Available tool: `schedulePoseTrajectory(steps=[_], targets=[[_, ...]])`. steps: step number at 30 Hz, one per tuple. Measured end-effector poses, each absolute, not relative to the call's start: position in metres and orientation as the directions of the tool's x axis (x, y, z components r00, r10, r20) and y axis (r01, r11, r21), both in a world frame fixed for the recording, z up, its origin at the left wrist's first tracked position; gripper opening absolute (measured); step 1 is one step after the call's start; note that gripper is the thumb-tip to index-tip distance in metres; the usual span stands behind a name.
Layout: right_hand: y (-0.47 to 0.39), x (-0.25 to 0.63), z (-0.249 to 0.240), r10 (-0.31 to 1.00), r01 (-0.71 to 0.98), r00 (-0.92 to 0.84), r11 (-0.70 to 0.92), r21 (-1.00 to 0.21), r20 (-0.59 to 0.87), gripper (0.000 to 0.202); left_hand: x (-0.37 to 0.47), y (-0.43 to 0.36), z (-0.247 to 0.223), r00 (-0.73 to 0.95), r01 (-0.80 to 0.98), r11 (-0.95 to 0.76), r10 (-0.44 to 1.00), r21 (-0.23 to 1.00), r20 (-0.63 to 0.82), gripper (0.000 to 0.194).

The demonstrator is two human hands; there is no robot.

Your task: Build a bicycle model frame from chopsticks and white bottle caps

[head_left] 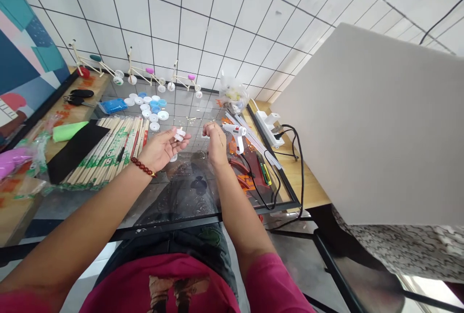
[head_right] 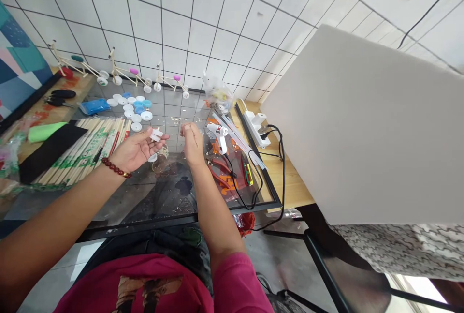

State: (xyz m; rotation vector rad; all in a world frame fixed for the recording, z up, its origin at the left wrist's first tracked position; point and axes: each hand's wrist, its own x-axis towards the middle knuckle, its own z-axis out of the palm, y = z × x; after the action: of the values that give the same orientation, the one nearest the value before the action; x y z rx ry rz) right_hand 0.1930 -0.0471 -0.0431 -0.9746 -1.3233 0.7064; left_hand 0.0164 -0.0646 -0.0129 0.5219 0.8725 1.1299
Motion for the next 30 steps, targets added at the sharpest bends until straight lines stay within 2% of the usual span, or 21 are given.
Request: schedulePoseTrajectory(steps=[4, 6, 7, 9, 11, 14, 18, 30], targets=[[-0.059, 0.208, -0.041, 0.934, 0.26, -0.067, 0.356, -0.897, 0.351, 0.04, 0.017, -0.063, -0.013, 0.133, -0.576, 0.32, 0.944, 0.752, -0.301, 0.005], [-0.063, 0.211, -0.045, 0.947, 0.277, -0.138, 0.318, -0.907, 0.29, 0.028, 0.016, -0.063, -0.014, 0.098, -0.558, 0.276, 0.958, 0.783, -0.269, 0.01], [-0.064, 0.21, -0.047, 0.953, 0.238, -0.137, 0.298, -0.924, 0.272, 0.034, 0.016, -0.062, -0.015, 0.084, -0.541, 0.25, 0.966, 0.803, -0.244, 0.013], [-0.063, 0.206, -0.053, 0.952, 0.116, -0.141, 0.288, -0.951, 0.271, 0.063, 0.015, -0.062, -0.017, 0.076, -0.501, 0.2, 0.979, 0.842, -0.187, 0.023], [-0.06, 0.199, -0.058, 0.936, 0.04, -0.168, 0.321, -0.946, 0.31, 0.074, 0.015, -0.063, -0.02, 0.085, -0.469, 0.161, 0.987, 0.869, -0.137, 0.036], [-0.055, 0.193, -0.063, 0.908, 0.055, -0.194, 0.389, -0.92, 0.372, 0.061, 0.015, -0.064, -0.025, 0.102, -0.428, 0.125, 0.991, 0.895, -0.09, 0.048], [-0.052, 0.194, -0.069, 0.897, 0.072, -0.138, 0.432, -0.899, 0.42, 0.04, 0.016, -0.063, -0.031, 0.15, -0.361, 0.099, 0.988, 0.927, -0.047, 0.053], [-0.048, 0.194, -0.078, 0.919, 0.091, -0.112, 0.388, -0.917, 0.377, 0.041, 0.018, -0.061, -0.045, 0.137, -0.285, 0.051, 0.991, 0.957, -0.012, 0.048]])
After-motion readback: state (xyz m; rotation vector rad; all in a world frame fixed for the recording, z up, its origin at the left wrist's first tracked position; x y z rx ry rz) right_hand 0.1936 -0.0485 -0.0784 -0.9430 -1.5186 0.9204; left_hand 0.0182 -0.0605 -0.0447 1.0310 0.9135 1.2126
